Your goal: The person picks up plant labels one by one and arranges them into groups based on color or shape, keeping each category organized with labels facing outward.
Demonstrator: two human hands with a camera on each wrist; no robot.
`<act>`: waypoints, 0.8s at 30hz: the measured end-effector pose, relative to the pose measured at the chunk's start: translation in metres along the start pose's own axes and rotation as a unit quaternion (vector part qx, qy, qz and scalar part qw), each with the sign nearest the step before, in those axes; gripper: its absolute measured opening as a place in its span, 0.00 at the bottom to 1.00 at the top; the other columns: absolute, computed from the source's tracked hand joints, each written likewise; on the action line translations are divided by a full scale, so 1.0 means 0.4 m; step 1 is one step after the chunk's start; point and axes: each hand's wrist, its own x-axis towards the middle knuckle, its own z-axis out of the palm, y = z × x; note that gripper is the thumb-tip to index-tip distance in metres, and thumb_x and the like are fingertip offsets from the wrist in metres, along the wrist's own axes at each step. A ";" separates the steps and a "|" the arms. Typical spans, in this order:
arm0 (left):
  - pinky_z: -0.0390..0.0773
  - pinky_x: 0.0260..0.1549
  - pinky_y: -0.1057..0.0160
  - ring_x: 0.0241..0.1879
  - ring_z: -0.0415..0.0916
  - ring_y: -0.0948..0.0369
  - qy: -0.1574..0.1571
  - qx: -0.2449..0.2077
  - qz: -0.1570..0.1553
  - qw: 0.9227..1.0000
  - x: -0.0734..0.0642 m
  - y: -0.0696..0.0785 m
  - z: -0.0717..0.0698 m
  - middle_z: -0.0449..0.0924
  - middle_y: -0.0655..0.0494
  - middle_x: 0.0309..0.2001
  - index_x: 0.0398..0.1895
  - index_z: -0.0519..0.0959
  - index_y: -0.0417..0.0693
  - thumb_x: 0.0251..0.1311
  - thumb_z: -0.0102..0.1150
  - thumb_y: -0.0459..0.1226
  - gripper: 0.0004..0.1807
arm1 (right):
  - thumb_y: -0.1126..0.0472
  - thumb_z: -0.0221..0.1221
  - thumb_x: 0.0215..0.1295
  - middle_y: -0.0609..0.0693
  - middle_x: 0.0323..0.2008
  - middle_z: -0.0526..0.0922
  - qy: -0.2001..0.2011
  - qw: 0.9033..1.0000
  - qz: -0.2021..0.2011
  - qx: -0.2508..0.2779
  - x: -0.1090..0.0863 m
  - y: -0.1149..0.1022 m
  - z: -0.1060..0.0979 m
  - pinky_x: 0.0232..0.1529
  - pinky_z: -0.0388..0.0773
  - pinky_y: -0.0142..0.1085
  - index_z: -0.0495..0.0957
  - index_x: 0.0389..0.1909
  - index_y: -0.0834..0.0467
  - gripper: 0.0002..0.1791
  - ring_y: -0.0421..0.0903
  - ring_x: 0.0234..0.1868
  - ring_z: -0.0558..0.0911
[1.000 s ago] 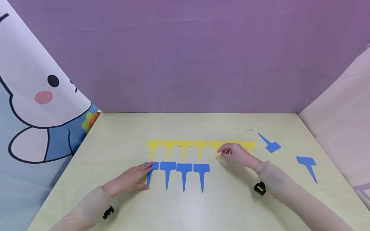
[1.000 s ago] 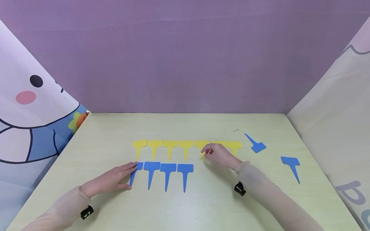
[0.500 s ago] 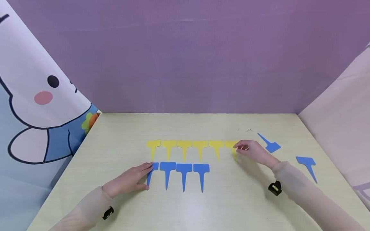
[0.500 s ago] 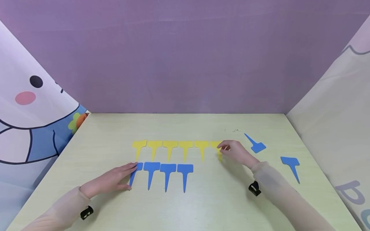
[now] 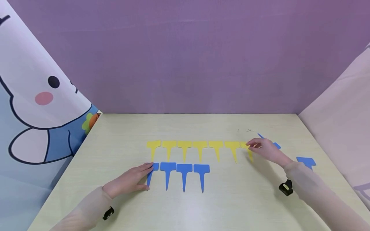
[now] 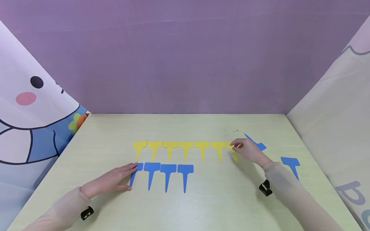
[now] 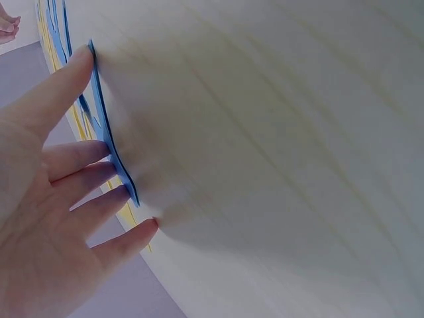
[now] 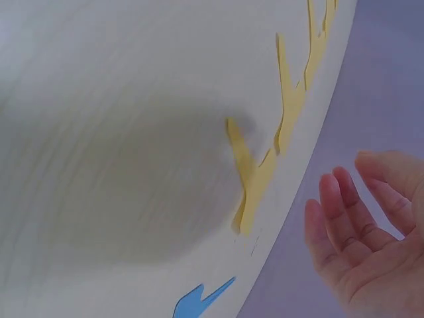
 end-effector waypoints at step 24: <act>0.60 0.56 0.49 0.62 0.54 0.45 0.001 0.001 -0.002 1.000 -0.001 0.004 -0.004 0.56 0.39 0.63 0.60 0.61 0.32 0.51 0.58 0.48 0.39 | 0.66 0.56 0.57 0.64 0.36 0.78 0.028 0.999 0.035 -0.007 -0.030 0.078 -0.062 0.27 0.77 0.33 0.72 0.45 0.71 0.16 0.56 0.35 0.78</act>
